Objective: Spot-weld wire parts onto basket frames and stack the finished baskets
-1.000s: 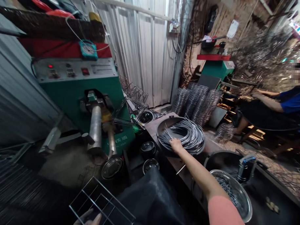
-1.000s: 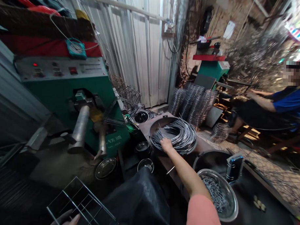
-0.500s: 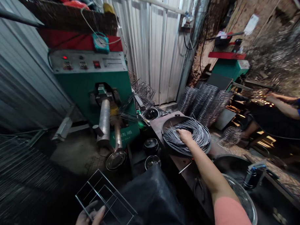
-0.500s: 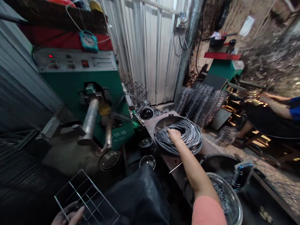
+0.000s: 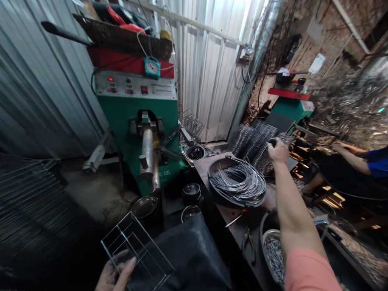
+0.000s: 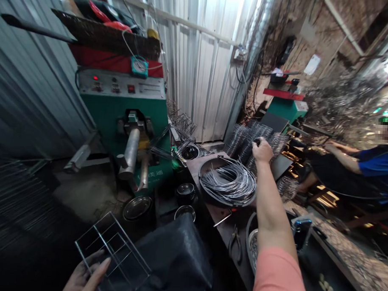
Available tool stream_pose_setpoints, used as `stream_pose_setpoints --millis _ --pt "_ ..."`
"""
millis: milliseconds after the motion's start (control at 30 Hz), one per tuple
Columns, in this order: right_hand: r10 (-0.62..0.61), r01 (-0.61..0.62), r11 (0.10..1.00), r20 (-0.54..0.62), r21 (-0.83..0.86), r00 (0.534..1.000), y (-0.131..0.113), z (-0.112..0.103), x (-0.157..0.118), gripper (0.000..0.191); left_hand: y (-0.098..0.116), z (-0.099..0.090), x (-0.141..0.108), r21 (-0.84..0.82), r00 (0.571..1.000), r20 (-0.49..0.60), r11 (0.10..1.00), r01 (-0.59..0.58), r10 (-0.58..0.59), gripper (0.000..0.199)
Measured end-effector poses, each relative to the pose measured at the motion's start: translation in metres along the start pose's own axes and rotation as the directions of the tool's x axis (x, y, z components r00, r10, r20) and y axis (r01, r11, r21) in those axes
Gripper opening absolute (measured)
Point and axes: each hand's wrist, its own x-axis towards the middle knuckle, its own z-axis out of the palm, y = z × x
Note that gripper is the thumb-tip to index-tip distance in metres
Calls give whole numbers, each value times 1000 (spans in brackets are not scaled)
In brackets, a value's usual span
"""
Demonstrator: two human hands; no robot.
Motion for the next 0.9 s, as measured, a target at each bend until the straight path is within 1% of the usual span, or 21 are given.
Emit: stream_pose_setpoints --millis 67,167,267,333,367,433,467,500,533,600,633,667,700,733,767,800,833,867,900 --pt "-36 41 996 67 -77 997 -4 -8 -2 32 9 3 4 -55 998 -6 996 -66 66 64" --pt "-51 103 972 236 -212 970 -9 -3 -4 31 29 5 12 -96 984 -4 980 -177 177 56" --pt "-33 174 932 404 -317 914 -12 11 -6 29 47 3 19 -95 963 -17 959 -268 267 50" --pt "-11 223 902 496 -370 868 -17 17 -10 29 56 0 21 -82 951 -21 948 -309 308 47" --pt "-15 250 893 529 -374 849 -21 16 -13 28 59 -1 22 -74 947 -17 944 -322 322 46" --pt "-67 320 877 570 -358 819 -32 10 -23 26 64 -4 26 -51 943 3 942 -332 333 44" --pt "-102 354 866 569 -353 816 -39 3 -29 24 65 -6 29 -37 942 15 942 -334 335 45" --pt "-135 378 854 548 -358 825 -46 -5 -37 23 65 -6 33 -23 940 22 940 -340 340 45" --pt "-167 389 842 504 -374 847 -54 -14 -46 23 65 -6 38 -13 937 29 937 -349 349 47" --pt "-229 383 828 376 -409 898 -67 -32 -66 25 64 -3 49 -4 925 39 926 -378 378 50" --pt "-265 380 829 310 -411 913 -72 -40 -76 26 62 -1 55 -3 919 45 920 -391 391 50" --pt "-308 391 835 260 -386 915 -76 -45 -87 25 61 1 60 -4 916 52 917 -398 398 51" --pt "-358 418 849 230 -323 905 -81 -47 -98 25 59 5 65 -11 915 66 918 -397 397 51" --pt "-417 462 862 225 -208 881 -85 -45 -108 25 58 8 70 -25 916 81 920 -391 392 51" --pt "-483 505 862 238 -39 843 -91 -39 -119 24 56 11 74 -44 918 102 924 -380 382 51" --pt "-550 524 835 256 168 795 -97 -29 -129 24 55 15 77 -64 919 129 928 -367 372 52" --pt "-614 501 776 274 383 740 -106 -16 -140 24 54 17 81 -82 919 151 931 -356 365 51" --pt "-666 437 697 287 569 689 -115 0 -150 24 53 20 84 -94 918 172 933 -346 358 51" --pt "-702 353 620 295 701 648 -126 17 -161 25 51 21 87 -103 917 190 936 -337 351 51"
